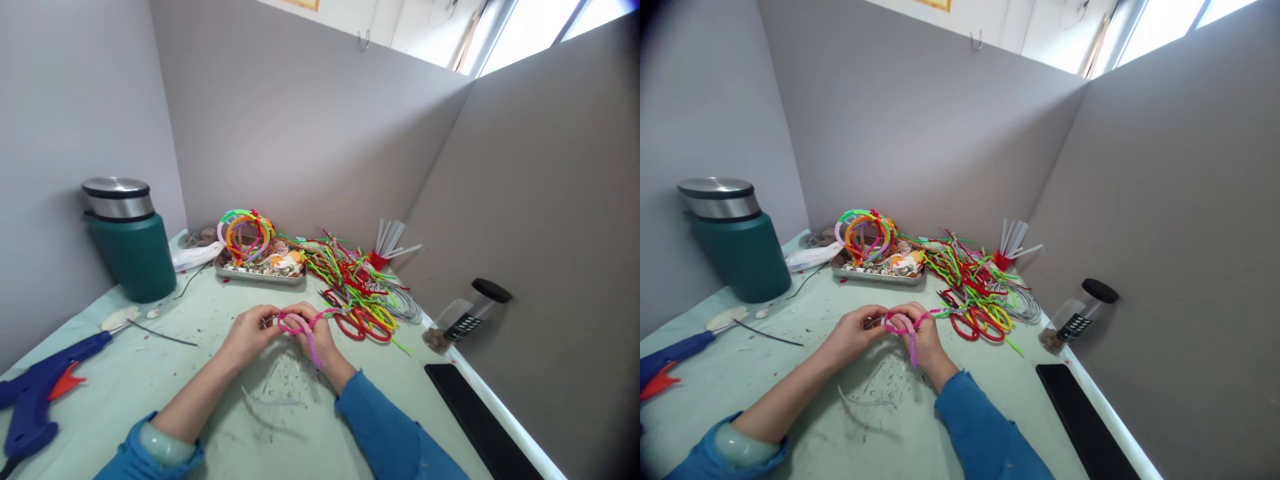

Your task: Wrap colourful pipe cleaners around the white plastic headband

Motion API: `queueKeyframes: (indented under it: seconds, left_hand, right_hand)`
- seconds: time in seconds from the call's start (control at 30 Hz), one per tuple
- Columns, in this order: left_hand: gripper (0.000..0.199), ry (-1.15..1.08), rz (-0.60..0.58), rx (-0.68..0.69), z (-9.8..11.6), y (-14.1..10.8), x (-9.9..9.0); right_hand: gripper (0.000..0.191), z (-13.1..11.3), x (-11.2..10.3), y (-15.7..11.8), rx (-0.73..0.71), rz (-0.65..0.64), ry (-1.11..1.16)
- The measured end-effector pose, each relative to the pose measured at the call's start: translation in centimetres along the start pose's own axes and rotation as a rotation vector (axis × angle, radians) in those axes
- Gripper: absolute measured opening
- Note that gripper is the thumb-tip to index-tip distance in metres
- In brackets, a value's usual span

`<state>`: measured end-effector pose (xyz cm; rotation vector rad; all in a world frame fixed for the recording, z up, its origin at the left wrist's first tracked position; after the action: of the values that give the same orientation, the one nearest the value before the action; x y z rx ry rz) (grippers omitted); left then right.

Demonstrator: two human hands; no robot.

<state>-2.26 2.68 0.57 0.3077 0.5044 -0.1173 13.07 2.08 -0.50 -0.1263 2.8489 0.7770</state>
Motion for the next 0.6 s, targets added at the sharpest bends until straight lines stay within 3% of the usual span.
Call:
queueKeyframes:
  seconds: [0.1, 0.27, 0.4, 0.6]
  left_hand:
    - [0.028, 0.123, 0.015, 0.066, 0.25, -0.15, -0.11]
    - [0.031, 0.142, -0.002, 0.084, 0.99, -0.40, -0.40]
    - [0.031, 0.039, 0.001, 0.038, 0.73, -0.21, -0.38]
    - [0.034, -0.182, -0.097, -0.092, 0.48, -0.06, -0.31]
  right_hand:
    - [0.017, 0.08, -0.04, 0.00, 0.007, 0.015, 0.009]
    - [0.018, 0.48, -0.13, -0.03, 0.079, 0.000, 0.048]
    - [0.019, 0.55, -0.03, -0.08, 0.104, 0.002, 0.074]
    - [0.016, 0.05, -0.02, 0.05, 0.082, 0.024, 0.092]
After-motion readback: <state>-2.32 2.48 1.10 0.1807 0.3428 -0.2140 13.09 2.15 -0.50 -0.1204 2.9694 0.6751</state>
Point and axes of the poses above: each hand's wrist, its own y-axis towards the middle knuckle, its own x-axis out of the palm, z = x × y, the point moved 1 cm from there along y, towards the middle knuckle, and after that the axes turned 2 degrees about z, right-handed, at the moved point
